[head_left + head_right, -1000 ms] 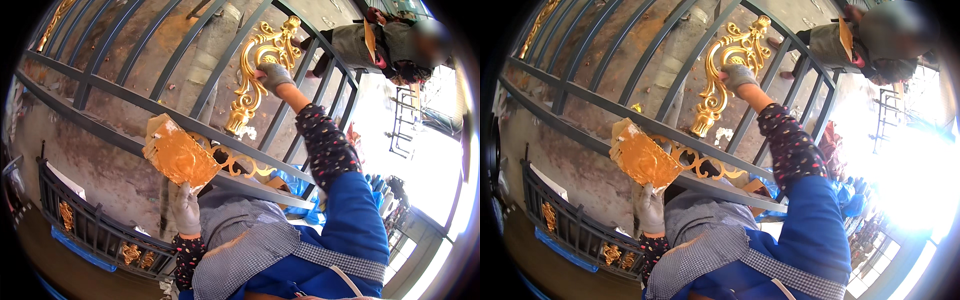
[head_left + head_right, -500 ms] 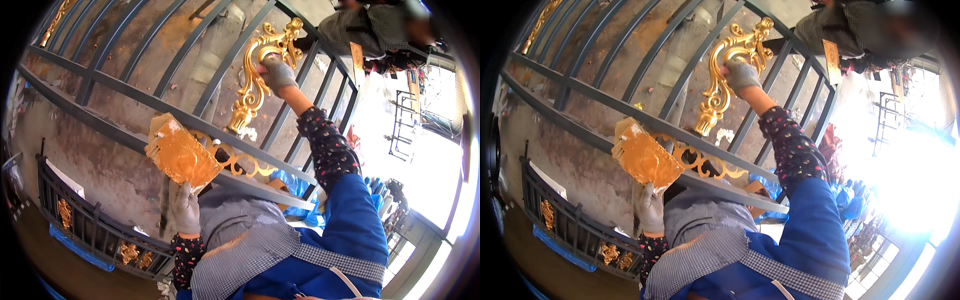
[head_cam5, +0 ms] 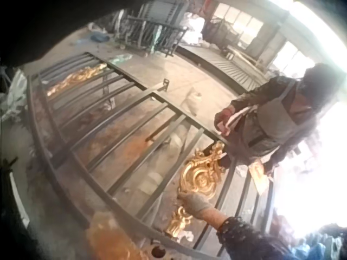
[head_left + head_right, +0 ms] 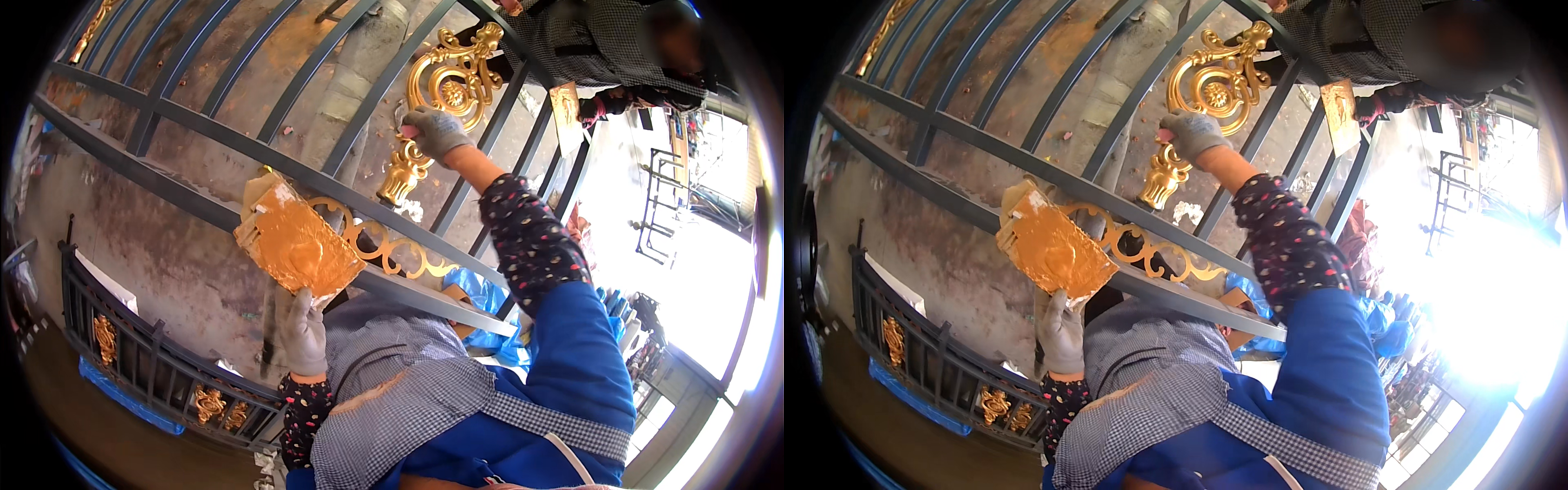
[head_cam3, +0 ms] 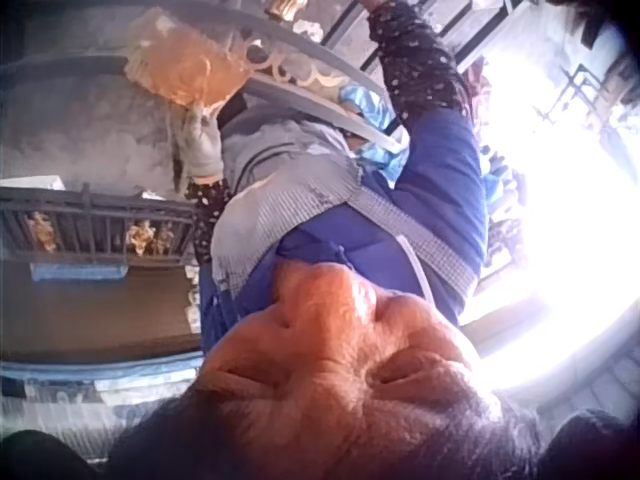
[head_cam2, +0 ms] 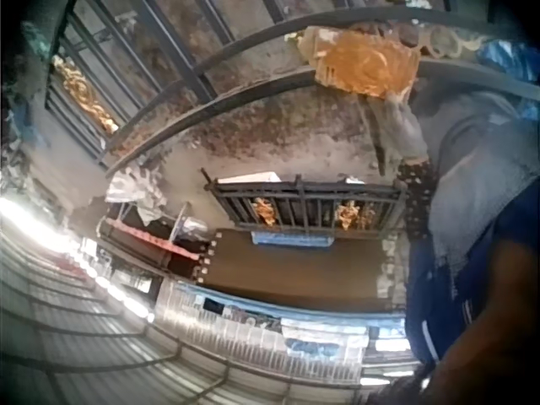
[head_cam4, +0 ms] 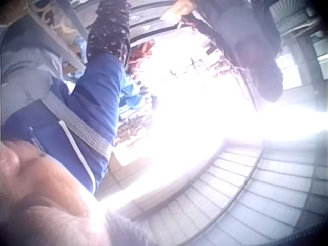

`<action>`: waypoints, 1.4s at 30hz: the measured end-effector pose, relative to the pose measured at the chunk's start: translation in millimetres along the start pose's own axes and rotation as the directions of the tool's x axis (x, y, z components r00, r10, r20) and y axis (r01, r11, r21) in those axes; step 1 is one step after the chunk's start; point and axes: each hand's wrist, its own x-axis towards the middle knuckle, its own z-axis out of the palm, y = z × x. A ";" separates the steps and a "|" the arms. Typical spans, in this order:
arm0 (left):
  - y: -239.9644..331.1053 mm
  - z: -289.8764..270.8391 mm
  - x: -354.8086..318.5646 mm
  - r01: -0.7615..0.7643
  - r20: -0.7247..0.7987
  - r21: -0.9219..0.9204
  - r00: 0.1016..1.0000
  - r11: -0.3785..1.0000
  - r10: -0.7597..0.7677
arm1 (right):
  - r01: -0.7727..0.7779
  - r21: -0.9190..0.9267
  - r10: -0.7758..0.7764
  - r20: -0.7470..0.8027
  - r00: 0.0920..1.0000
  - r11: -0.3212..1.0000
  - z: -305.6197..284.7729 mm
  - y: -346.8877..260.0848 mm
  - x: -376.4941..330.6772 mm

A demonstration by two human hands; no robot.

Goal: The person applies gold paint to the ornate scrollwork of a metal gate using a small brush. They repeatedly dip the brush into a paint can to reload the bristles and carefully cover the intricate curves of the metal design.

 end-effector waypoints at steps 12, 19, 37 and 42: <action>-4.3 -4.5 2.9 0.050 -0.037 -0.115 0.998 0.992 -0.055 | 0.076 -0.212 -0.063 0.065 0.996 0.974 2.3 -7.4 -4.5; -8.8 -11.8 1.4 0.062 -0.073 -0.095 0.995 0.994 -0.069 | 0.064 -0.173 -0.086 -0.127 0.988 0.983 11.3 15.8 6.7; -9.1 -11.3 4.1 0.033 -0.030 -0.117 0.999 0.993 -0.036 | -0.062 0.181 0.070 -0.039 0.997 0.981 36.8 16.2 -61.7; -2.6 -6.4 3.4 0.051 -0.007 -0.102 0.999 0.993 -0.052 | -0.107 0.135 0.123 -0.113 0.986 0.985 29.3 8.7 -70.6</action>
